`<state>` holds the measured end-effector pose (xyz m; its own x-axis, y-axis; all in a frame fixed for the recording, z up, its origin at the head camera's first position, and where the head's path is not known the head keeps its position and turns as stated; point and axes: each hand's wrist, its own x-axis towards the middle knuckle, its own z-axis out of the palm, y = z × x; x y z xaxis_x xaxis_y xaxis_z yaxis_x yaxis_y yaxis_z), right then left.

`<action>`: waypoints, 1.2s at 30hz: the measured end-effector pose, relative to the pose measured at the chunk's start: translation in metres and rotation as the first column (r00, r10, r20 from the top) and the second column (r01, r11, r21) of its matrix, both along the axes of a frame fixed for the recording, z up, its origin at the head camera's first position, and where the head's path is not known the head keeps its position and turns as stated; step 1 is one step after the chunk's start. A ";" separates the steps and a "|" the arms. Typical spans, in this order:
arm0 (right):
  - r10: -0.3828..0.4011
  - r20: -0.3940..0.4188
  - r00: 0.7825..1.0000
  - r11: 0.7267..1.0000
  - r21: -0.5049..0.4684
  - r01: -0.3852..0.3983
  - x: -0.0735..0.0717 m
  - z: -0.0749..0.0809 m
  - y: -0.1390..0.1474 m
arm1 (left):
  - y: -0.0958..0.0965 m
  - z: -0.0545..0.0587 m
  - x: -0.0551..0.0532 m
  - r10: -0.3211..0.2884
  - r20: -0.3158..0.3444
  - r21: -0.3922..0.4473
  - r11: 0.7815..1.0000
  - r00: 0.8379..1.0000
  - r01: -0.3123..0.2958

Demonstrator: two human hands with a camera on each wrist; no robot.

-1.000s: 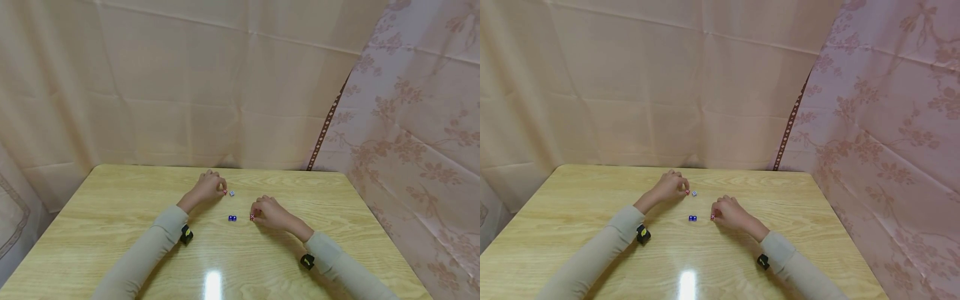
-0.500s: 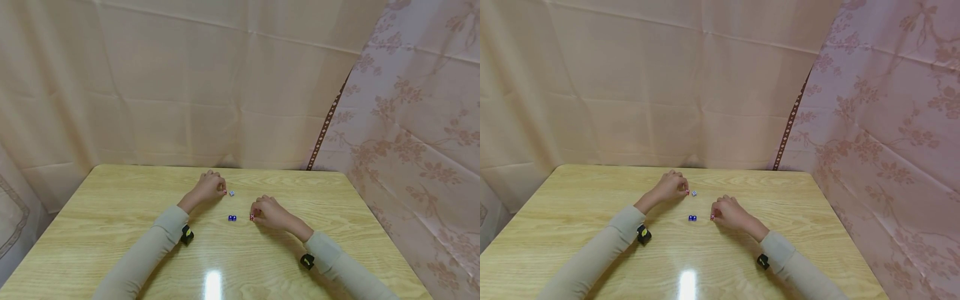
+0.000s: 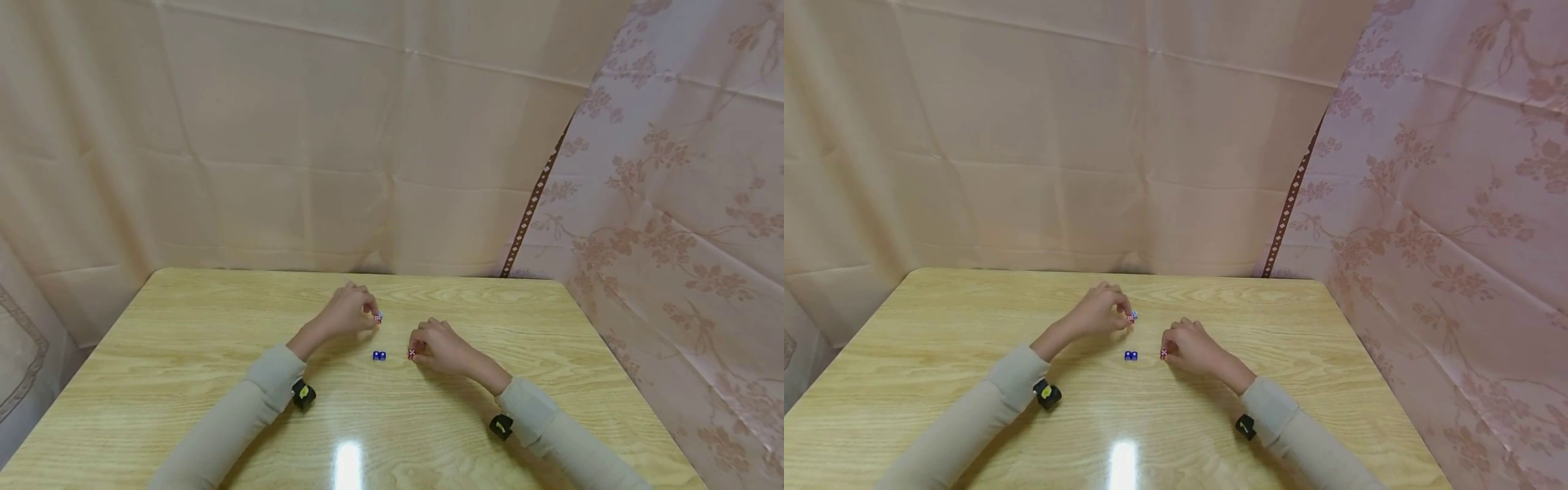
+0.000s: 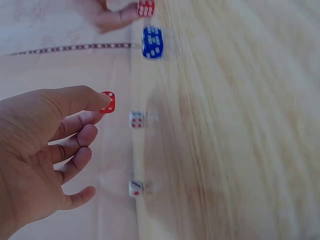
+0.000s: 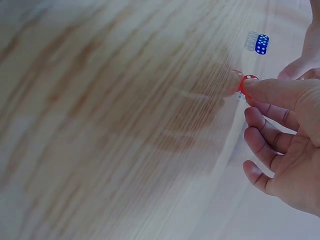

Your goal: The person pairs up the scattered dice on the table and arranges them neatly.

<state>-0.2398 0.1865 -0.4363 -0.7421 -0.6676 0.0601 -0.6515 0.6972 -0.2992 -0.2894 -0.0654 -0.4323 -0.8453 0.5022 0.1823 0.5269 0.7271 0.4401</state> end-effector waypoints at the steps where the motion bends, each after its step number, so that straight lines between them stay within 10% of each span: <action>1: 0.000 -0.001 1.000 1.000 0.000 0.000 0.000 0.000 0.000 | 0.001 0.001 0.002 -0.008 -0.003 0.001 1.000 1.000 0.008; 17: 0.001 0.012 1.000 1.000 -0.008 -0.001 0.000 -0.001 0.001 | 0.025 -0.009 0.034 -0.154 -0.013 0.011 0.988 0.988 0.154; 36: 0.003 0.013 1.000 1.000 -0.027 -0.003 0.002 -0.002 -0.001 | 0.038 -0.016 0.043 -0.132 0.050 -0.008 0.991 0.990 0.133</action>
<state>-0.2379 0.1851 -0.4382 -0.7410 -0.6680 0.0686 -0.6495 0.6870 -0.3259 -0.2462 -0.0269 -0.4481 -0.7791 0.6121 0.1359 0.5967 0.6572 0.4604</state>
